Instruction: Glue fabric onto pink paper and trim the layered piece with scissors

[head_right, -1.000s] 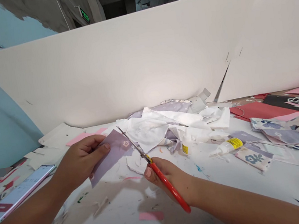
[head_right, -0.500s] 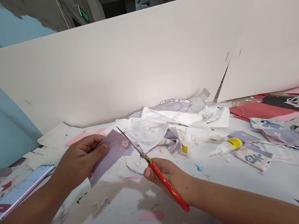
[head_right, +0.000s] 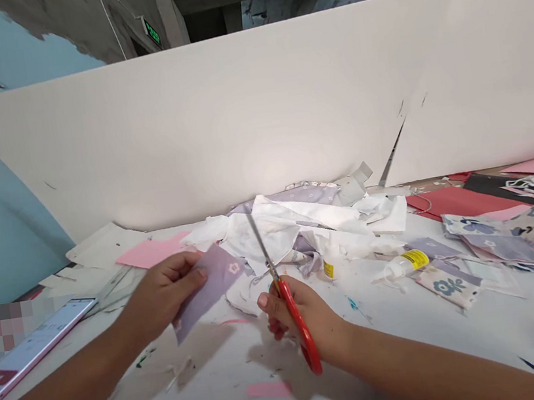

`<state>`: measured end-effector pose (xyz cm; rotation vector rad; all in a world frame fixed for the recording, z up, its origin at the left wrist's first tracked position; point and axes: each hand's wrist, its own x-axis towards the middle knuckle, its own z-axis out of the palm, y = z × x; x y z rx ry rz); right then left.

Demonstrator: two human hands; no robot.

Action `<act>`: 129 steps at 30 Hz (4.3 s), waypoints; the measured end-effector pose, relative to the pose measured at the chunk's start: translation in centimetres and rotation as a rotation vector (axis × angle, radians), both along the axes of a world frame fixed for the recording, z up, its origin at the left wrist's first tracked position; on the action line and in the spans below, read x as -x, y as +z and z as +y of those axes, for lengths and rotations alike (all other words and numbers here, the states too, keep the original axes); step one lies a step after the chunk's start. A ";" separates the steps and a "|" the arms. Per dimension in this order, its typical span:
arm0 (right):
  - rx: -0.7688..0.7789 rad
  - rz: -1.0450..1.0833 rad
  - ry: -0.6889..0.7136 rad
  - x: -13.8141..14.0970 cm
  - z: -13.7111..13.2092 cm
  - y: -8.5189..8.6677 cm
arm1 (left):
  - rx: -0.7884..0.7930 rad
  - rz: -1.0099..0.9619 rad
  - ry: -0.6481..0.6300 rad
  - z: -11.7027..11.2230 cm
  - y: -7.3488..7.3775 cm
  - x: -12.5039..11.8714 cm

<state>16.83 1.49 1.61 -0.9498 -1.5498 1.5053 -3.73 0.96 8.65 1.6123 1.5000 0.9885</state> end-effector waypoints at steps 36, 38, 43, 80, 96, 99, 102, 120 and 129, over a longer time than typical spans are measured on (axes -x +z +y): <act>-0.032 -0.157 -0.149 0.7 -0.3 0.2 | 0.374 -0.754 -0.282 -1.1 -6.7 -3.8; -0.056 -0.205 -0.146 0.5 -0.3 0.2 | 0.415 -0.669 -0.342 -0.8 -7.1 -3.1; -0.046 -0.130 -0.117 0.4 -0.2 -0.2 | 0.338 -0.460 -0.248 -0.2 -7.6 -2.5; -0.068 -0.125 -0.444 -0.1 1.0 0.3 | 0.195 -0.446 -0.122 1.3 -7.6 -1.1; 0.001 -0.021 -0.455 0.3 0.8 0.5 | 0.173 -0.544 -0.122 1.5 -8.1 -1.2; 0.002 -0.008 -0.458 0.2 0.8 0.4 | 0.182 -0.573 -0.126 1.5 -8.2 -1.2; -0.010 -0.021 -0.458 0.2 0.9 0.2 | 0.187 -0.581 -0.125 1.5 -8.2 -1.3; -0.062 -0.024 -0.418 0.4 0.8 0.0 | 0.140 -0.506 -0.062 1.3 -7.7 -1.4; -0.032 0.019 -0.420 0.2 1.0 -0.2 | -0.101 -0.236 0.075 0.8 -7.1 -1.5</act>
